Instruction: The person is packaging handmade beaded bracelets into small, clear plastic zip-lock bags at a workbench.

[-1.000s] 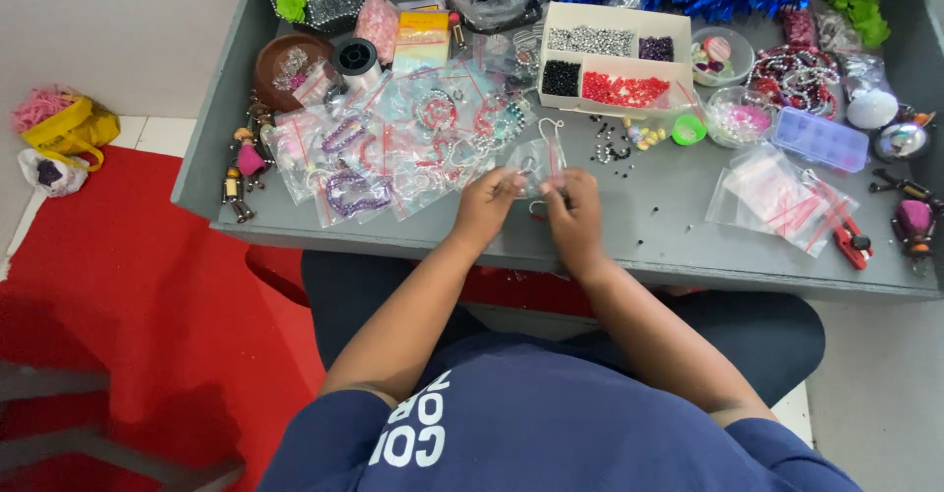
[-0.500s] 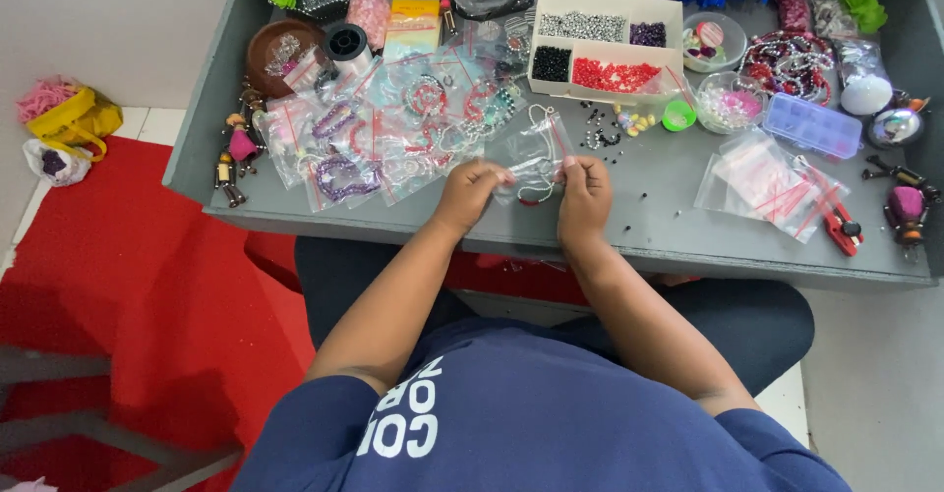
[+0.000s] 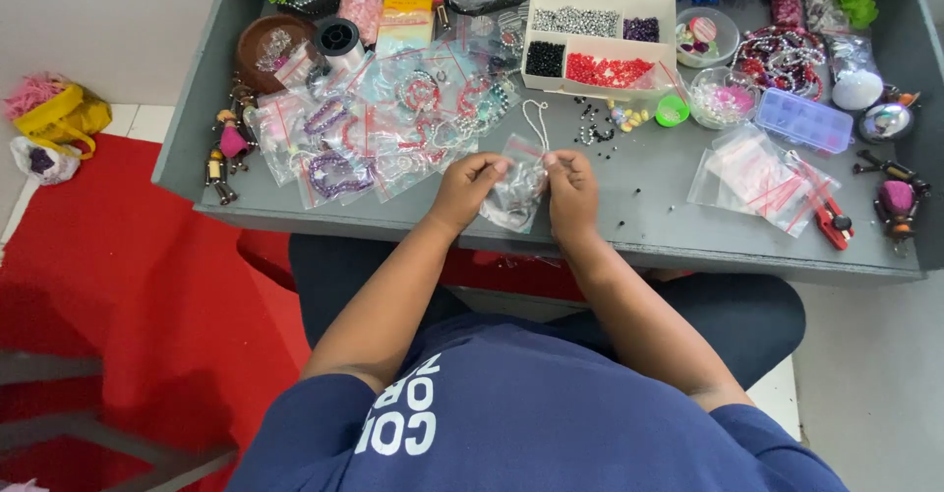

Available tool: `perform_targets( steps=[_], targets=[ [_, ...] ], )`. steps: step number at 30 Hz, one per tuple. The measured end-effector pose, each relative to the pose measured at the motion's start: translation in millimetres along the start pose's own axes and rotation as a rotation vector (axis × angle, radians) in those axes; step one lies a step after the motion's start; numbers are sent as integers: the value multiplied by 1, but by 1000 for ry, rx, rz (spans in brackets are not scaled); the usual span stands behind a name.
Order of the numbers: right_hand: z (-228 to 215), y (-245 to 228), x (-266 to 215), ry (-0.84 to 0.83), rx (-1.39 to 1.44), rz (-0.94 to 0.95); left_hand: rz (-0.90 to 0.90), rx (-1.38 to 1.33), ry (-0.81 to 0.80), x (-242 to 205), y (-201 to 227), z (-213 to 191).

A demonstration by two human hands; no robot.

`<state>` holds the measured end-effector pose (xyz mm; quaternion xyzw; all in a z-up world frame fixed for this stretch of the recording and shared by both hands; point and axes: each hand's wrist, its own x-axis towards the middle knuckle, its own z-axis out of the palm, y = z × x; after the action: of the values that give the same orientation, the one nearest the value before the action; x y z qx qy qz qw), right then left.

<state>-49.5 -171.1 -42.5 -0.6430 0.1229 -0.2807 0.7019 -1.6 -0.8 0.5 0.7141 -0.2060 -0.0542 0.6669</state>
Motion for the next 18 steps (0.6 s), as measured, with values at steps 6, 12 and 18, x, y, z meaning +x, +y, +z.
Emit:
perform_targets(
  steps=[6,12,18],
  targets=[
    [2,-6,-2,-58,59,40,-38,15,35,4,-16,-1],
    [2,-18,-6,-233,-55,-11,-19,72,32,6,-17,1],
    [3,-18,-6,-226,-80,26,40,144,-6,3,-15,1]
  ],
)
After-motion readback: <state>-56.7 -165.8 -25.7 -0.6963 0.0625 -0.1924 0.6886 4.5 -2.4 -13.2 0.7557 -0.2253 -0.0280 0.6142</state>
